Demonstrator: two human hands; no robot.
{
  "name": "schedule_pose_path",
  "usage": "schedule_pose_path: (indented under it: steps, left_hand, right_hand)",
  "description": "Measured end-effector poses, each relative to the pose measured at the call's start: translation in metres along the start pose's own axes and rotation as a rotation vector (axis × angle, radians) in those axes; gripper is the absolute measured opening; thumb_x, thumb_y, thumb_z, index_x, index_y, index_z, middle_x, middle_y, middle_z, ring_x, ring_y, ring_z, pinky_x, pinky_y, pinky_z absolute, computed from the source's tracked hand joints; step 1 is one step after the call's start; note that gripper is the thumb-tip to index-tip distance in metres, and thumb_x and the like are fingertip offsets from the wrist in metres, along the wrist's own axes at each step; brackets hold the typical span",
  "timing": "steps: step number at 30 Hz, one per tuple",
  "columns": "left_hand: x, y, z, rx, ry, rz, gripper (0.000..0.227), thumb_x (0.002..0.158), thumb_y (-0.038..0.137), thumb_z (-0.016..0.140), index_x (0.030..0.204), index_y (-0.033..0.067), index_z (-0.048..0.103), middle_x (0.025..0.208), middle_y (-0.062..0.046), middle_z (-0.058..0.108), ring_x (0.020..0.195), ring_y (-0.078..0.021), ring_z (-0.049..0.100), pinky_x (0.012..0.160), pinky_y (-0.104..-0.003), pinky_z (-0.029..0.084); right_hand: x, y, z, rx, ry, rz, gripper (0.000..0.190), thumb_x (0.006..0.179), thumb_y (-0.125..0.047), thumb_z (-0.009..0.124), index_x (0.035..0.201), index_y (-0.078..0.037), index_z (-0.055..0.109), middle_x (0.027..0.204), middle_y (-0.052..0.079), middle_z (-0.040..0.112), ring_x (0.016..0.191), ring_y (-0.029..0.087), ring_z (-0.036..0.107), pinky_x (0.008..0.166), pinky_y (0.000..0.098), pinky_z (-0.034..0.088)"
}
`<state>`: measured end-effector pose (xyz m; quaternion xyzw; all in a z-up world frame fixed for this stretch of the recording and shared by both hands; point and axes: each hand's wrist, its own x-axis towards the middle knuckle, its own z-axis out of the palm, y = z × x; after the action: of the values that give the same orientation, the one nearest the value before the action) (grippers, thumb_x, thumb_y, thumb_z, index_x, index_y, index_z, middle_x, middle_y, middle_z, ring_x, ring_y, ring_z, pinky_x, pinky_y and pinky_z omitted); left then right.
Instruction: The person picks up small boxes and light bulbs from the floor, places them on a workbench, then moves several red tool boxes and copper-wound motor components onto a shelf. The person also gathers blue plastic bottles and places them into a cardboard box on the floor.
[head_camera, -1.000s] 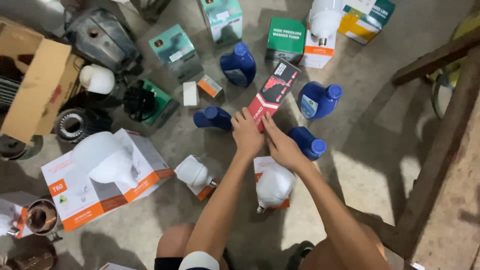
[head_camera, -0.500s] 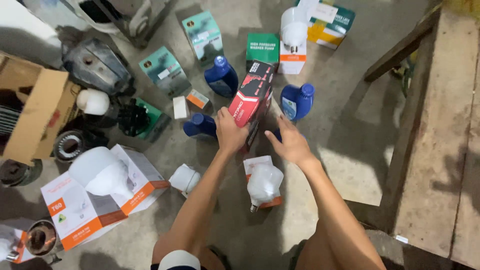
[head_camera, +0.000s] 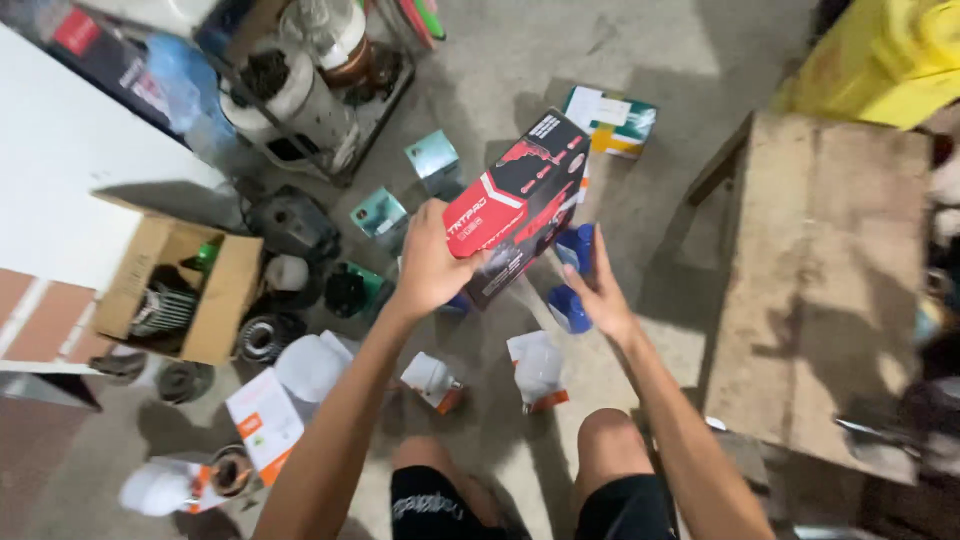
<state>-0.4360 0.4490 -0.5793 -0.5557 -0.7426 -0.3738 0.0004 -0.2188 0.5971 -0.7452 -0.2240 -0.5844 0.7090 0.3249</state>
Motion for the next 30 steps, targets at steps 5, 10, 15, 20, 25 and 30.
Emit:
schedule_pose_path:
  steps: [5,10,15,20,25,30]
  left_hand:
    - [0.073,0.127,-0.14,-0.046,-0.232,0.134,0.062,0.074,0.027,0.091,0.114,0.0017,0.051,0.112,-0.022,0.06,0.11,-0.045,0.057,0.092,-0.051,0.047]
    - [0.108,0.272,-0.256,-0.065,-0.364,0.261,0.07,0.068,0.023,0.089,0.123,0.0013,0.052,0.119,-0.022,0.058,0.115,-0.046,0.056,0.094,-0.05,0.048]
    - [0.147,0.367,-0.324,-0.132,-0.479,0.286,0.069,0.07,0.023,0.088,0.127,0.0044,0.052,0.122,-0.018,0.059,0.115,-0.0407,0.06,0.094,-0.047,0.05]
    - [0.163,0.408,-0.33,-0.222,-0.373,0.446,0.075,0.071,0.02,0.087,0.134,0.0038,0.05,0.133,-0.021,0.055,0.119,-0.0434,0.057,0.093,-0.048,0.051]
    - [0.192,0.438,-0.31,-0.34,-0.46,0.608,0.079,0.075,0.023,0.088,0.142,0.0063,0.048,0.131,-0.018,0.056,0.12,-0.0415,0.059,0.097,-0.046,0.051]
    - [0.185,0.504,-0.272,-0.462,-0.635,0.785,0.091,0.075,0.022,0.088,0.155,0.0163,0.044,0.13,-0.018,0.052,0.119,-0.0394,0.057,0.1,-0.045,0.05]
  right_hand:
    - [-0.012,-0.259,-0.014,-0.74,0.206,-0.336,0.122,0.072,-0.02,0.093,0.162,-0.002,0.013,0.167,0.023,0.024,0.154,0.032,0.028,0.123,0.0438,0.027]
    - [-0.049,-0.463,-0.027,-0.661,0.038,-0.257,0.112,0.062,-0.017,0.096,0.155,-0.003,0.035,0.152,0.015,0.049,0.137,0.023,0.05,0.113,0.039,0.044]
    - [-0.098,-0.588,-0.029,-0.422,-0.087,-0.111,0.09,0.063,-0.011,0.095,0.142,-0.004,0.05,0.131,0.003,0.063,0.122,0.012,0.057,0.105,0.0344,0.051]
    - [-0.133,-0.688,-0.029,-0.793,0.141,-0.161,0.08,0.059,-0.017,0.097,0.127,-0.004,0.058,0.113,0.004,0.069,0.104,0.009,0.064,0.092,0.0318,0.057]
    - [-0.204,-0.75,-0.018,-0.937,0.288,-0.244,0.077,0.059,-0.022,0.098,0.123,-0.002,0.06,0.107,0.006,0.072,0.099,0.01,0.066,0.088,0.032,0.056]
    - [-0.302,-0.783,-0.022,-1.081,0.583,-0.112,0.073,0.058,-0.026,0.097,0.118,-0.003,0.062,0.105,0.006,0.073,0.099,0.01,0.068,0.088,0.032,0.057]
